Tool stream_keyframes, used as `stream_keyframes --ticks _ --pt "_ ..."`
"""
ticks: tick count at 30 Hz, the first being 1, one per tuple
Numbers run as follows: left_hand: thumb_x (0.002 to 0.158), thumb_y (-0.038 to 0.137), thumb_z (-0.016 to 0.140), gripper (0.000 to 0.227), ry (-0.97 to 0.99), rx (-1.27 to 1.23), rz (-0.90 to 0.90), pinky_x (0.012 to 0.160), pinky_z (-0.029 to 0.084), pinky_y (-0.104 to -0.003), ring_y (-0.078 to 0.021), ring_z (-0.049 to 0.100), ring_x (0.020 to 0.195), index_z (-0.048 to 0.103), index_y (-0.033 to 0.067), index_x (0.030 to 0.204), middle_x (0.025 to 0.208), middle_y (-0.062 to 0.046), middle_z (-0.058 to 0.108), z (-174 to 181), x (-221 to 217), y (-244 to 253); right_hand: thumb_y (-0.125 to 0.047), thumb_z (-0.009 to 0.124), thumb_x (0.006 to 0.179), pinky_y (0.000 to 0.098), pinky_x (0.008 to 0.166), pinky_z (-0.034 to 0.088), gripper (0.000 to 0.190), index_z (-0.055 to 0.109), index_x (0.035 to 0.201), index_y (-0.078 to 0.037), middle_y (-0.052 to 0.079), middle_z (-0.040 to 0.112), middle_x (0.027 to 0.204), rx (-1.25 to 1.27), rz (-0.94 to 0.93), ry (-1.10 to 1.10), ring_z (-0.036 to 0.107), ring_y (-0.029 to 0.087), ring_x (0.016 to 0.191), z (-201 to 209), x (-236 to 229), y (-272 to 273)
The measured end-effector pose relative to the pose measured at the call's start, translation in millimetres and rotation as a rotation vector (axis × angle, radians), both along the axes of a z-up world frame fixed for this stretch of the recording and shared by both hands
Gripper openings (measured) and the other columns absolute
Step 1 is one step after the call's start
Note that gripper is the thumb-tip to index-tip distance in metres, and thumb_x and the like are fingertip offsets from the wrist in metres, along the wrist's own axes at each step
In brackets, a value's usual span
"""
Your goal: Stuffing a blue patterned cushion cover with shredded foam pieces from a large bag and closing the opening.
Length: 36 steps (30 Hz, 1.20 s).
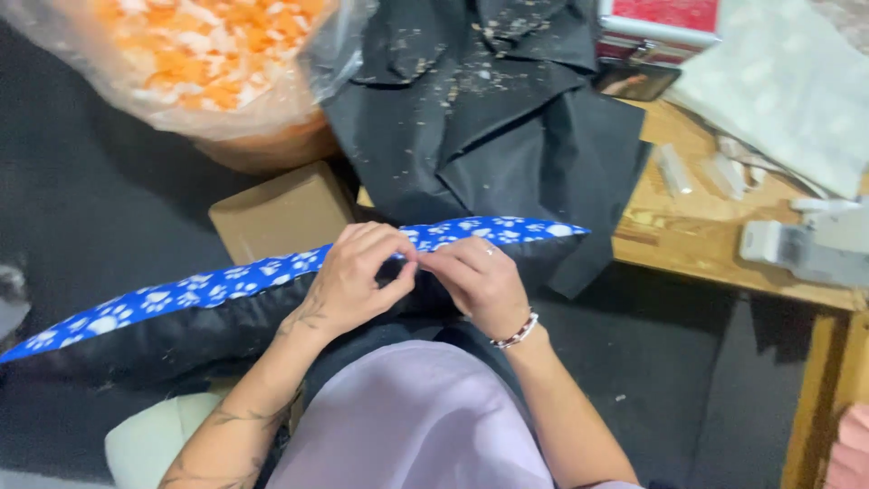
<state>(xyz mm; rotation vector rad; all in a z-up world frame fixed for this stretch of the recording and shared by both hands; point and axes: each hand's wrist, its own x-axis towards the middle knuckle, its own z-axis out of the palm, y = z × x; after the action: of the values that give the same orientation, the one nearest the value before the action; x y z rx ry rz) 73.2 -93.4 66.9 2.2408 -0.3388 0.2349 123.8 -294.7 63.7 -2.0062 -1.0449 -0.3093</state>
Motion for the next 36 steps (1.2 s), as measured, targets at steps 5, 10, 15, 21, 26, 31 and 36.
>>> stream_keyframes --ticks 5,10,15,21,26,31,36 --pt "0.088 0.014 0.072 0.014 0.028 0.018 -0.006 0.088 0.054 -0.043 -0.0291 0.069 0.103 0.068 0.0147 0.101 0.100 -0.006 0.071 -13 -6 -4 -0.002 0.053 0.097 0.0431 0.074 0.053 0.022 0.075 0.095 -0.005 0.011 0.066 0.089 -0.020 -0.330 -0.328 0.064 0.033 0.081 -24 30 -88" --pt "0.090 0.019 0.072 0.010 0.283 0.090 0.196 0.090 0.054 -0.039 -0.0254 0.071 0.100 0.071 0.0195 0.100 0.098 -0.002 0.073 -33 -21 28 -0.012 0.064 0.101 0.0423 0.083 0.052 0.008 0.071 0.104 -0.011 0.008 0.071 0.094 -0.033 -1.188 0.101 0.069 0.034 0.090 -170 98 -263" --pt "0.092 0.021 0.069 0.018 0.548 0.106 0.276 0.095 0.051 -0.050 -0.0374 0.069 0.105 0.071 0.0099 0.106 0.103 -0.016 0.074 -31 -18 48 -0.025 0.071 0.095 0.0512 0.078 0.056 0.010 0.078 0.102 -0.024 0.007 0.077 0.089 -0.583 -1.289 0.375 0.072 0.040 0.087 -282 126 -334" --pt "0.094 0.053 0.057 0.059 0.962 0.119 0.303 0.111 0.041 -0.053 -0.0378 0.061 0.125 0.062 0.0077 0.132 0.126 -0.021 0.069 -87 -4 96 -0.022 0.067 0.098 0.0534 0.084 0.054 0.018 0.077 0.111 -0.015 0.016 0.076 0.095 -0.615 -1.140 0.365 0.070 0.044 0.092 -278 133 -333" --pt "0.092 0.071 0.043 0.072 1.186 0.161 0.135 0.120 0.033 -0.050 -0.0334 0.052 0.137 0.058 0.0203 0.141 0.139 -0.012 0.065 -103 -9 101 -0.017 0.081 0.089 0.0463 0.078 0.056 0.030 0.078 0.117 -0.007 0.017 0.075 0.090 -0.564 -1.059 0.145 0.072 0.037 0.085 -242 123 -329" --pt "0.087 0.065 0.039 0.075 1.227 0.039 -0.197 0.123 0.027 -0.032 -0.0183 0.044 0.144 0.052 0.0206 0.146 0.155 0.004 0.048 -142 -20 108 0.016 0.067 0.096 0.0335 0.075 0.057 0.014 0.075 0.107 0.011 0.021 0.074 0.099 -0.160 -0.916 -0.213 0.068 0.027 0.085 -47 37 -173" --pt "0.072 0.081 0.031 0.099 1.422 0.158 -0.438 0.117 0.033 -0.048 -0.0266 0.051 0.137 0.054 0.0172 0.145 0.152 -0.003 0.051 -144 -1 81 0.012 0.065 0.081 0.0332 0.079 0.053 0.025 0.074 0.101 0.000 0.012 0.073 0.099 -0.206 -0.584 0.195 0.066 0.024 0.083 40 -65 -24"
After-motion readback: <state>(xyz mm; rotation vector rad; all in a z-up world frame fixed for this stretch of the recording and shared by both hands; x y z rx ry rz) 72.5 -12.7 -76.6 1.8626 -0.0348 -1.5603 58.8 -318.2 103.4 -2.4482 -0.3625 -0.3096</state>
